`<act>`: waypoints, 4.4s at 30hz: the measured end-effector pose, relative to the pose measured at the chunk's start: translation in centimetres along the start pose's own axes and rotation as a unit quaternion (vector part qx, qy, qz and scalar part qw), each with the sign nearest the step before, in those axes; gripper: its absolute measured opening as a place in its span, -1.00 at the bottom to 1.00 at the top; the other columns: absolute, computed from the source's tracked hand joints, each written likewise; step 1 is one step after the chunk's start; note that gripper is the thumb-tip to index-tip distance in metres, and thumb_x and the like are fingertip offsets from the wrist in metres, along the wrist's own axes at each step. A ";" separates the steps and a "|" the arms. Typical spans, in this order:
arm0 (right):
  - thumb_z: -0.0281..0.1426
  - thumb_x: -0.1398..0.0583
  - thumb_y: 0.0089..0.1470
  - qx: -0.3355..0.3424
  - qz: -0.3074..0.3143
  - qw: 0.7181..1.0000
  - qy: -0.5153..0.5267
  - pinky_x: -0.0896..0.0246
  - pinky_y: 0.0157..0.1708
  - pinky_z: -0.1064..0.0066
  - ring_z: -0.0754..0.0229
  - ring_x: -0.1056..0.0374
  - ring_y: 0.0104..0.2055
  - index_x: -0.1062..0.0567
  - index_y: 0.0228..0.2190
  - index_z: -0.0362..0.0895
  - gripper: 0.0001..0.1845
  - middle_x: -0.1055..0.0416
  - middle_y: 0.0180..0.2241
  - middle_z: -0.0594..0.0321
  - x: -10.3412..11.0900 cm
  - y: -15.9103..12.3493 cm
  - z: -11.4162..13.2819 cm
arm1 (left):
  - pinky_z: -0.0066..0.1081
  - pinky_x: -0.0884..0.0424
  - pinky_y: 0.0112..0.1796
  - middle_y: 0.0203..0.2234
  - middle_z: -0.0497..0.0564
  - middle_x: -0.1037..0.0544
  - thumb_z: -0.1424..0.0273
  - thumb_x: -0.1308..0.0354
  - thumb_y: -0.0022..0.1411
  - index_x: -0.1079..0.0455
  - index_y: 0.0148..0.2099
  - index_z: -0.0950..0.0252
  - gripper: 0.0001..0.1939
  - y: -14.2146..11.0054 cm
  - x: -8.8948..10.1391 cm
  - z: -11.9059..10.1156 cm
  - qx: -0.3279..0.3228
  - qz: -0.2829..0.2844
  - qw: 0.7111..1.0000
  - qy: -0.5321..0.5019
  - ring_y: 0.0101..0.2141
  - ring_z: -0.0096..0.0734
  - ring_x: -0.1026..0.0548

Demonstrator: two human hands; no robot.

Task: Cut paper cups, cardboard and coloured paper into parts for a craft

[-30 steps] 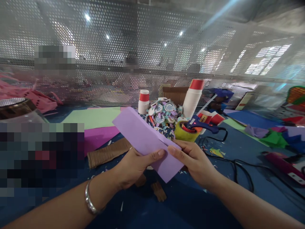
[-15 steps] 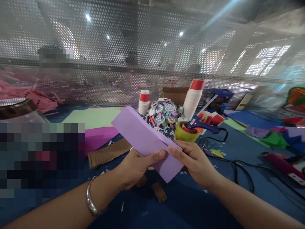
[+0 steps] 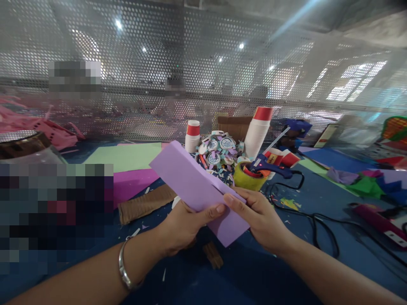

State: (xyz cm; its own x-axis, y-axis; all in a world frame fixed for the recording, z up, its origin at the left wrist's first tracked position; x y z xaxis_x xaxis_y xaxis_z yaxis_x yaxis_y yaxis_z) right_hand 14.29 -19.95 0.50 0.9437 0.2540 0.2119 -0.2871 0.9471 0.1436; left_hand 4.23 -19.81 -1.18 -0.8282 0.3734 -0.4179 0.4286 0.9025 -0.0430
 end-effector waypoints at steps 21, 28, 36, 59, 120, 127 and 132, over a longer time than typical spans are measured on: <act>-0.03 -0.19 0.10 -0.060 0.125 0.988 0.069 0.29 -0.66 0.51 0.43 0.17 -0.64 -0.32 -0.51 -0.16 -0.55 0.04 -0.66 0.49 -0.1 -0.1 -0.3 | -0.47 -0.42 -0.42 -0.54 0.01 -0.56 0.59 -0.23 -0.20 -0.50 -0.40 0.36 -0.80 1.2 7.0 -3.8 0.062 -0.124 0.989 0.052 -0.49 -0.39 -0.47; -0.08 -0.22 0.09 -0.080 0.150 0.977 0.129 0.38 -0.71 0.54 0.47 0.21 -0.68 -0.37 -0.51 -0.20 -0.57 0.03 -0.69 0.51 -0.1 -0.4 -0.1 | -0.46 -0.30 -0.52 -0.68 0.01 -0.43 0.48 -0.11 -0.19 -0.43 -0.56 0.36 -0.91 1.4 5.0 -4.1 0.053 -0.008 0.995 0.082 -0.59 -0.45 -0.33; -0.11 -0.23 0.10 -0.082 0.189 0.969 0.133 0.35 -0.72 0.55 0.47 0.18 -0.70 -0.39 -0.51 -0.22 -0.59 -0.01 -0.72 0.50 -0.6 -0.6 -0.1 | -0.48 -0.29 -0.56 -0.78 0.03 -0.40 0.41 -0.09 -0.19 -0.45 -0.62 0.38 -0.84 1.2 4.8 -3.4 0.084 0.032 0.993 0.076 -0.64 -0.45 -0.33; -0.01 -0.16 0.11 -0.039 0.193 0.980 -0.011 0.15 -0.69 0.56 0.42 0.03 -0.65 -0.40 -0.53 -0.18 -0.53 -0.12 -0.66 0.42 -1.9 -0.7 0.1 | -0.43 -0.39 -0.58 -0.55 0.08 -0.57 0.45 -0.21 -0.13 -0.52 -0.38 0.36 -0.82 -0.2 3.2 0.8 0.189 0.113 0.972 0.085 -0.60 -0.37 -0.46; -0.16 -0.30 -0.01 -0.038 -0.030 0.998 0.047 0.15 -0.65 0.48 0.41 0.03 -0.62 -0.37 -0.41 -0.12 -0.68 -0.12 -0.58 0.45 1.1 0.8 -0.8 | -0.49 -0.41 -0.40 -0.42 -0.06 -0.60 0.22 -0.23 0.19 -0.52 -0.24 0.24 -0.79 0.6 2.9 -1.8 -0.026 -0.074 0.994 0.076 -0.40 -0.42 -0.51; -0.19 -0.30 0.01 -0.044 -0.012 0.995 0.089 0.23 -0.68 0.50 0.45 0.09 -0.65 -0.36 -0.41 -0.14 -0.69 -0.12 -0.60 0.47 0.7 0.6 -1.0 | -0.41 -0.48 -0.31 -0.36 0.00 -0.64 0.24 -0.26 0.15 -0.52 -0.22 0.27 -0.77 0.7 3.6 -2.2 -0.028 -0.119 0.992 0.028 -0.36 -0.34 -0.57; -0.24 -0.27 0.07 -0.037 -0.033 0.996 0.073 0.21 -0.70 0.52 0.47 0.03 -0.68 -0.37 -0.43 -0.14 -0.75 -0.19 -0.62 0.45 1.4 0.6 -0.8 | -0.33 -0.49 -0.43 -0.46 0.01 -0.60 0.31 -0.33 0.02 -0.50 -0.27 0.28 -0.79 1.0 8.8 -6.2 -0.008 -0.245 0.967 0.069 -0.48 -0.29 -0.54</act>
State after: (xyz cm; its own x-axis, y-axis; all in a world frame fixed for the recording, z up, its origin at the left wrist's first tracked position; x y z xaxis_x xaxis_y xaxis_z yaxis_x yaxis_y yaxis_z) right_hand 15.57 -18.88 0.15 0.9753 0.2123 0.0616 -0.2168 0.9730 0.0794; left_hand -4.89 -14.30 0.76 -0.9714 -0.0761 -0.2250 -0.0328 0.9812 -0.1902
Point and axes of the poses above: each hand's wrist, its own y-axis towards the middle knuckle, its own x-axis out of the back of the hand, z = x × y, the point moved 10 cm from there along y, towards the middle knuckle
